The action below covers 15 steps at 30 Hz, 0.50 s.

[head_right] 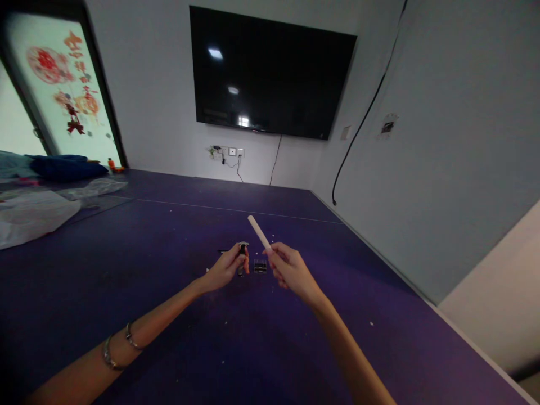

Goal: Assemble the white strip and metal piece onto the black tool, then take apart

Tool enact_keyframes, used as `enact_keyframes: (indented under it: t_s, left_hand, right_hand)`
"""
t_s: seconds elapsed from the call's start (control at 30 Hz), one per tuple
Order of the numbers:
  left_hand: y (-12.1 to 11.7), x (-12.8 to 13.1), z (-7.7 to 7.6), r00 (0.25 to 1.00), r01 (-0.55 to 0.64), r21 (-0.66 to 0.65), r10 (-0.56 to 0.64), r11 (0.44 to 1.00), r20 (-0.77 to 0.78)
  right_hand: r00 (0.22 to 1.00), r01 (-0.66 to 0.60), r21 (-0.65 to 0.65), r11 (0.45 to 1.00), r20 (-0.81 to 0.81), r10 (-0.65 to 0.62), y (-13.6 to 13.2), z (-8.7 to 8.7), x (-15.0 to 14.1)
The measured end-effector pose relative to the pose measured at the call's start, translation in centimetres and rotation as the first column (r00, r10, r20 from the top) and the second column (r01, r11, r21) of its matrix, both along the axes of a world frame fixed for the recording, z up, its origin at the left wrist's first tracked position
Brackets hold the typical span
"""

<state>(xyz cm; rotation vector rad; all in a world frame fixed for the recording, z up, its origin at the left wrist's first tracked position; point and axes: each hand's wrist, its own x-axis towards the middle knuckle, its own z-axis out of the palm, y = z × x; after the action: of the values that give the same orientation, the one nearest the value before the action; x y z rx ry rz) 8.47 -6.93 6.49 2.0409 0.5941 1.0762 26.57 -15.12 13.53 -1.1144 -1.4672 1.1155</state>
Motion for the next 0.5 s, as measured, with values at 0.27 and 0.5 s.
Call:
enact_keyframes:
  t_s: [0.27, 0.5]
  left_hand:
    - [0.0, 0.3, 0.0, 0.999, -0.022, -0.118, 0.026, 0.993, 0.040]
    - [-0.7, 0.4, 0.4, 0.995, -0.096, -0.078, 0.097, 0.992, 0.008]
  right_hand:
    - [0.891, -0.199, -0.268, 0.943, -0.450, 0.060, -2.1, -3.2, -4.4]
    - [0.818, -0.190, -0.321, 0.928, -0.575, -0.032, -4.3, -5.2, -6.8]
